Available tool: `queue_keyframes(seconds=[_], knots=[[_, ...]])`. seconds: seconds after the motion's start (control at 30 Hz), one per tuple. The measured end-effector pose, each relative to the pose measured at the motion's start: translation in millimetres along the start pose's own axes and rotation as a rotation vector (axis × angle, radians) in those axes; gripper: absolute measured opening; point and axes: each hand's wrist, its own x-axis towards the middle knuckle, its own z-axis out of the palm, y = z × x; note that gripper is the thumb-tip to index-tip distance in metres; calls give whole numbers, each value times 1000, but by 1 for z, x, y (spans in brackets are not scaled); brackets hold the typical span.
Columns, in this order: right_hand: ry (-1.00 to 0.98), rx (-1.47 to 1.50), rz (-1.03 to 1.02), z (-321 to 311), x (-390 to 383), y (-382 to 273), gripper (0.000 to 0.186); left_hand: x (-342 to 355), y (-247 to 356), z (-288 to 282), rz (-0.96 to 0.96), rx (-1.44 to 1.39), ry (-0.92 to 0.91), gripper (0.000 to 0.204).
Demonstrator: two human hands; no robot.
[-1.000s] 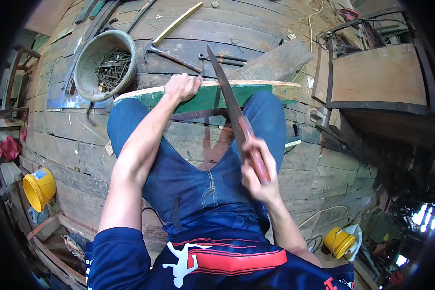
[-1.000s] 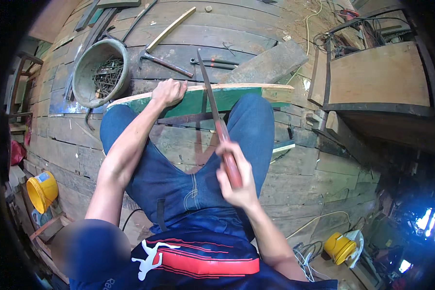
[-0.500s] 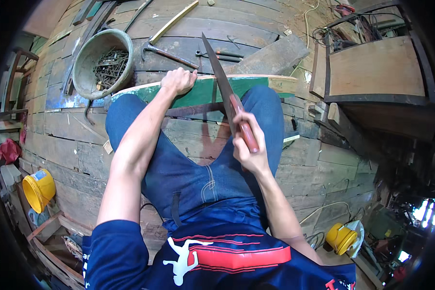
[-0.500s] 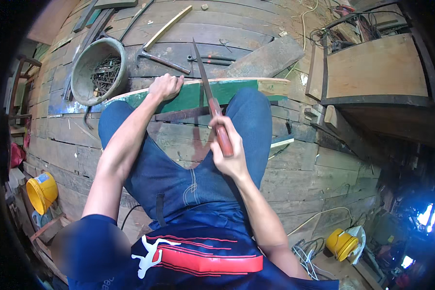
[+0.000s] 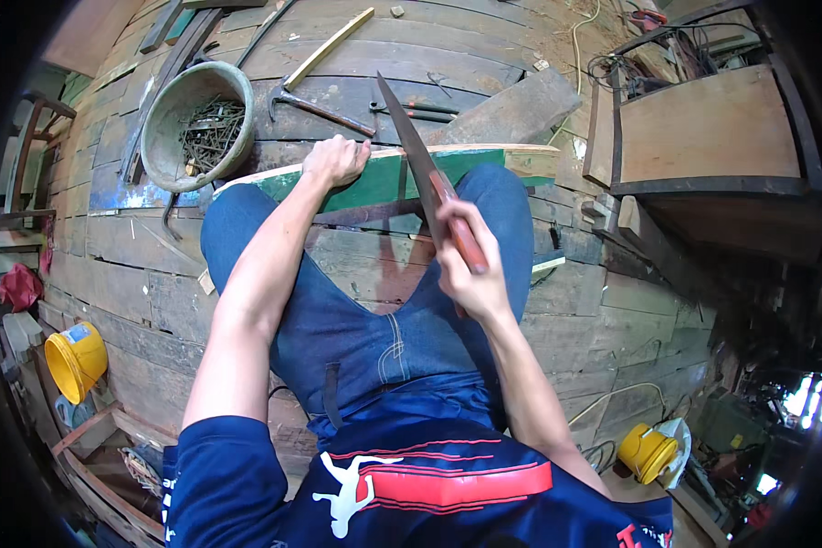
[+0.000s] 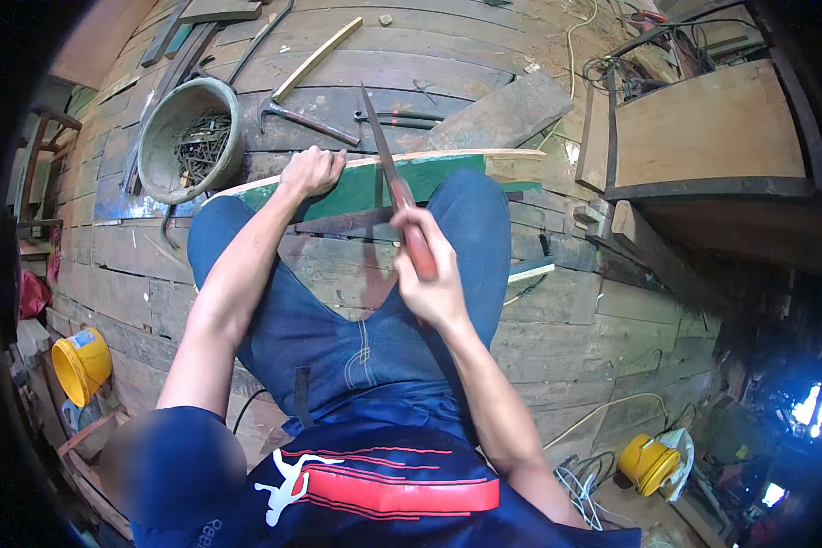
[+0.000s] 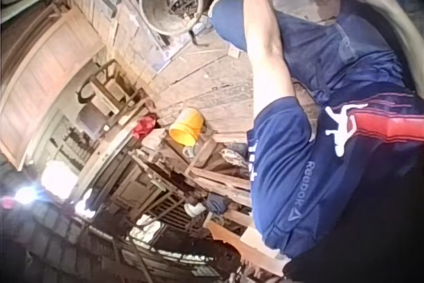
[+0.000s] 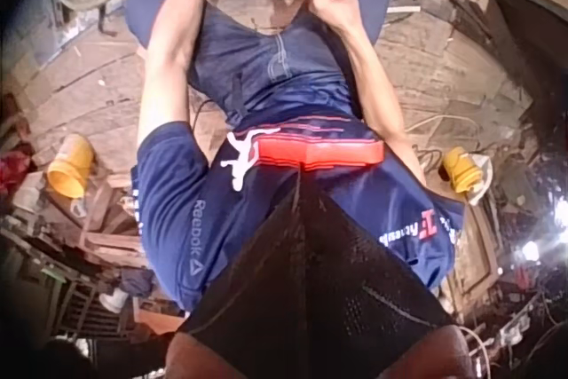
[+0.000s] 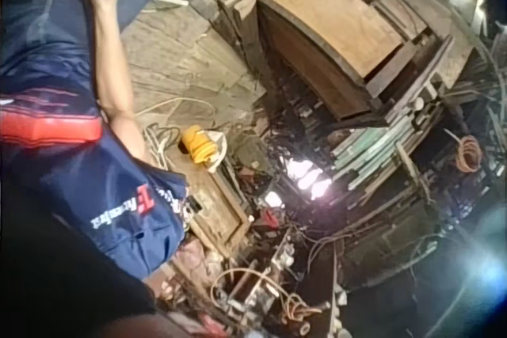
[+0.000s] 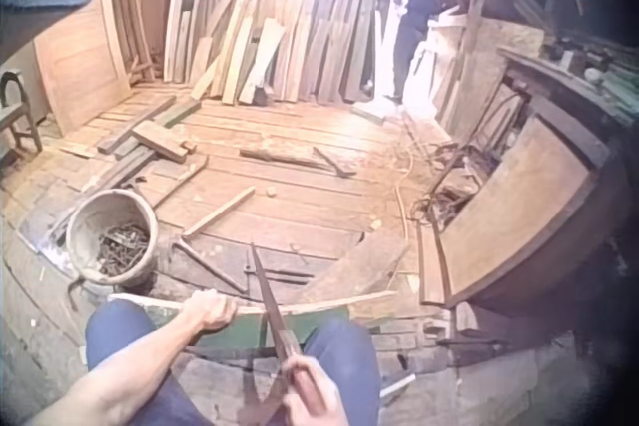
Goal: Sawing a piece of painted wood manually with a hand saw.
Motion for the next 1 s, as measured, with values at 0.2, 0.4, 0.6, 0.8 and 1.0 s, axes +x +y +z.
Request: queue_keyframes(seconds=[0.2,0.4,0.6,0.8,1.0], knots=[[-45,23,16,-14,-75,-18,36,-2,2,-19,-89,14,-144,60],[13,39,-9,5,8,9,37,9,5,-16,-72,12,-223,61],[-58,53,52,-2,-65,-26,40,-1,-1,-18,-111,-19,-181,60],[16,3,-120,8,16,15,38,9,4,-12,-74,-6,-189,60],[-75,68,173,-21,-87,-33,39,-4,-9,-12,-120,-46,-132,62]])
